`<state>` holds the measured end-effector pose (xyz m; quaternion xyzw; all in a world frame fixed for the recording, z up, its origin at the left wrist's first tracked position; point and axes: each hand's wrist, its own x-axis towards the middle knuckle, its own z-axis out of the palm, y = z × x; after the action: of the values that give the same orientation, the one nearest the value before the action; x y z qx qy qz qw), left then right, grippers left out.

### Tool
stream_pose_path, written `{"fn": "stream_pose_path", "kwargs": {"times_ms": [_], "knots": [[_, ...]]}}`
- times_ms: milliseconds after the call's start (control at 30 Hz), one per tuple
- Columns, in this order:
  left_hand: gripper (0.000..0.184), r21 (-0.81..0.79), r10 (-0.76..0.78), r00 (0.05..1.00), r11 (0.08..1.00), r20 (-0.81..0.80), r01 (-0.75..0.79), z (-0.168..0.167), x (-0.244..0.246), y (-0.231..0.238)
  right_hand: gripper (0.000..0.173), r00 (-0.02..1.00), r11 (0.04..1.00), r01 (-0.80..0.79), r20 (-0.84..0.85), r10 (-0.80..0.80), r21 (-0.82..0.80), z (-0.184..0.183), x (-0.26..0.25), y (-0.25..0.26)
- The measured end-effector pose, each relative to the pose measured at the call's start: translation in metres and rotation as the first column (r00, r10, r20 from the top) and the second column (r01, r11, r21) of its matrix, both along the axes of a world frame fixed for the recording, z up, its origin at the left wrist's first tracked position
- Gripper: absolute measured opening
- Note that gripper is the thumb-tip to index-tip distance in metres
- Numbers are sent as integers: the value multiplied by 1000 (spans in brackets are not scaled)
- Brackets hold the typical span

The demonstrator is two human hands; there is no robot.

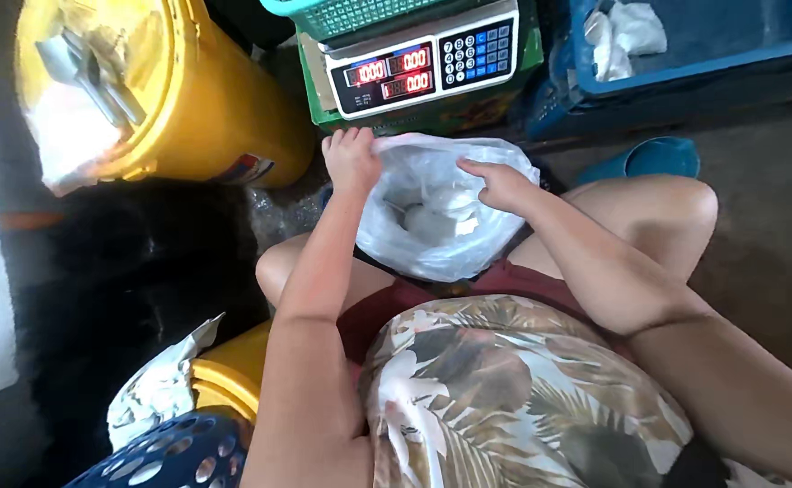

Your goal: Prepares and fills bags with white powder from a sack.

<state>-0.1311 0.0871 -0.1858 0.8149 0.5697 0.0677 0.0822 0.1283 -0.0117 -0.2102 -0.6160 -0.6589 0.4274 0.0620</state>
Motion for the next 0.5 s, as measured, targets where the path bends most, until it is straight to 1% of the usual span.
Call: {"fn": "stream_pose_path", "kwargs": {"times_ms": [33,67,100,133,167,200,233,267,300,333,367,400,433,467,500], "knots": [[20,-54,21,999,998,-40,-23,-1,0,0,79,1000,1000,0,-3,0,-7,0,-1,-3],[25,-162,32,993,986,-112,-50,-1,1,-1,79,1000,1000,5,-12,-5,9,-4,0,-5],[34,-235,30,988,970,-150,-65,-2,4,-2,80,1000,1000,15,-22,-15,25,-6,0,-4],[48,-240,8,992,970,-128,-39,-1,7,-4,80,999,999,29,-26,-28,35,-6,1,-2],[58,-188,-47,997,982,-67,34,-1,11,-11,80,999,998,46,-26,-45,44,-7,2,1],[57,-100,-144,990,985,0,143,-4,16,-20,80,998,997,63,-20,-62,45,-7,4,2],[46,2,-271,961,963,53,271,-15,22,-33,79,997,996,79,-16,-78,42,-9,6,2],[31,57,-404,911,915,83,401,-30,26,-44,79,996,995,93,-13,-93,44,-11,8,2],[22,-48,-496,863,864,97,502,-43,31,-52,79,994,993,108,-11,-107,42,-12,9,3],[24,-310,-526,847,795,77,522,-53,35,-53,79,993,993,117,-6,-117,30,-12,11,5],[28,-543,-517,855,706,45,455,-70,40,-49,79,992,992,123,1,-123,22,-12,12,6],[33,-681,-482,875,629,39,377,-91,40,-41,79,992,991,130,3,-130,19,-12,13,7],[38,-745,-432,900,582,56,326,-108,37,-31,78,991,990,136,1,-136,24,-12,15,8],[42,-759,-385,921,581,60,293,-119,34,-18,78,989,988,148,-11,-148,36,-12,17,8],[46,-754,-327,944,610,40,243,-121,31,-4,78,986,985,164,-27,-163,53,-12,18,8]]}}
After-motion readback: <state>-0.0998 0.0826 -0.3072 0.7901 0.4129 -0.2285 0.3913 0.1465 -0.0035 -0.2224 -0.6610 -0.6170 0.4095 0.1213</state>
